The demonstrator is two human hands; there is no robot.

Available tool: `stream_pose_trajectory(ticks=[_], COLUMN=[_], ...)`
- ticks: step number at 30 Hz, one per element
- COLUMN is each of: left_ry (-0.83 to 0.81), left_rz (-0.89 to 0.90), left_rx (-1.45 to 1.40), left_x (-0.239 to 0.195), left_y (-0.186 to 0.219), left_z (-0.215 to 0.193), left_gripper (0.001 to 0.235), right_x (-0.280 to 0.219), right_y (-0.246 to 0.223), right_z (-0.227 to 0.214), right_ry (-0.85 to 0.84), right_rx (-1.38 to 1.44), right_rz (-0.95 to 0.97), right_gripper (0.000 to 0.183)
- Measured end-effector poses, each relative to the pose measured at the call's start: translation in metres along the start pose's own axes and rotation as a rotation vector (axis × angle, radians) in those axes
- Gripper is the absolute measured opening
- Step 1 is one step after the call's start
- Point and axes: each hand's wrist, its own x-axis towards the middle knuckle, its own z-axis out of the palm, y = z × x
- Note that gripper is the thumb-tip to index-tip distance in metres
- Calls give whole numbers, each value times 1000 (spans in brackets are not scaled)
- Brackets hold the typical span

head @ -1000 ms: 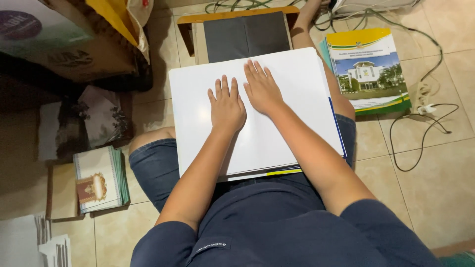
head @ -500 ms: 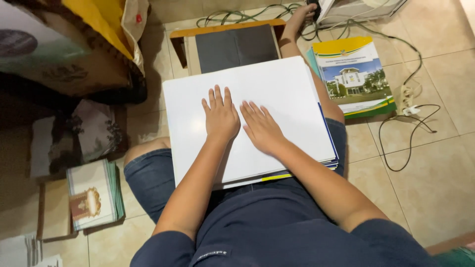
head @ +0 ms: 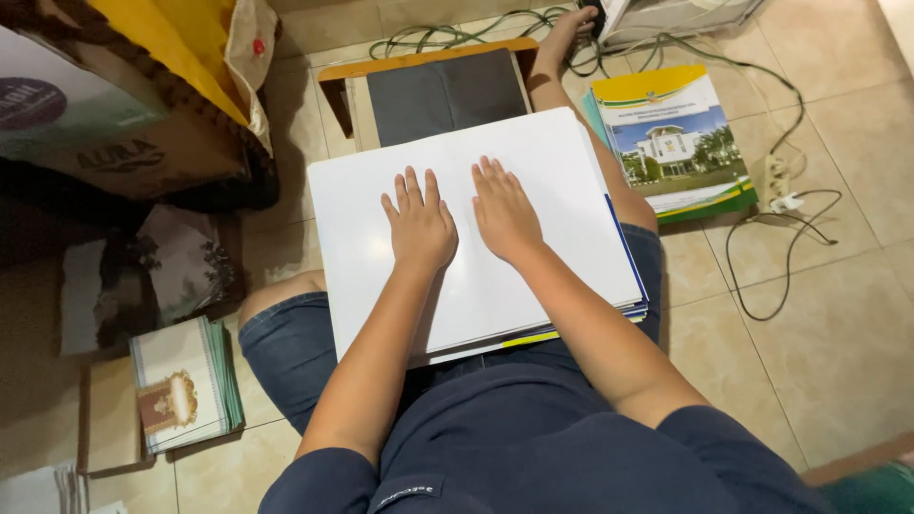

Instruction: The person is using their hands to press down and smooth a stack of booklets to ensure they are flat and properly finished.

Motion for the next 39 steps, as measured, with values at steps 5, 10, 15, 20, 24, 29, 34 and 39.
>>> stream_pose_trajectory(ticks=[5,10,15,20,24,29,34,39], left_ry=[-45,-78,-80,-90,-167,-162,-67,-20], left_rz=[-42,-55,107,212,293,300,269,160], left_rx=[144,174,189,196,145,141,191,195], left_x=[34,79,93,14,-52,-27,72,112], left_y=[2,5,0,9,16,10,8,11], left_z=[23,20,20,20,11,13,19,20], left_gripper=[73,68,62,64,67,66,63,64], right_x=[-19,-15,-15,-15,-15,-16,-10,-12], right_y=[17,19,22,25,28,22,27,24], right_z=[-4,2,3,7,13,6,11,6], right_ry=[-26,-44,-25,-3,40,1,-2,7], right_rx=[-26,-12,-18,25,-12,-11,3,-11], right_rz=[27,20,20,-10,-28,10,38,3], right_gripper=[54,54,54,54,54,54,54,55])
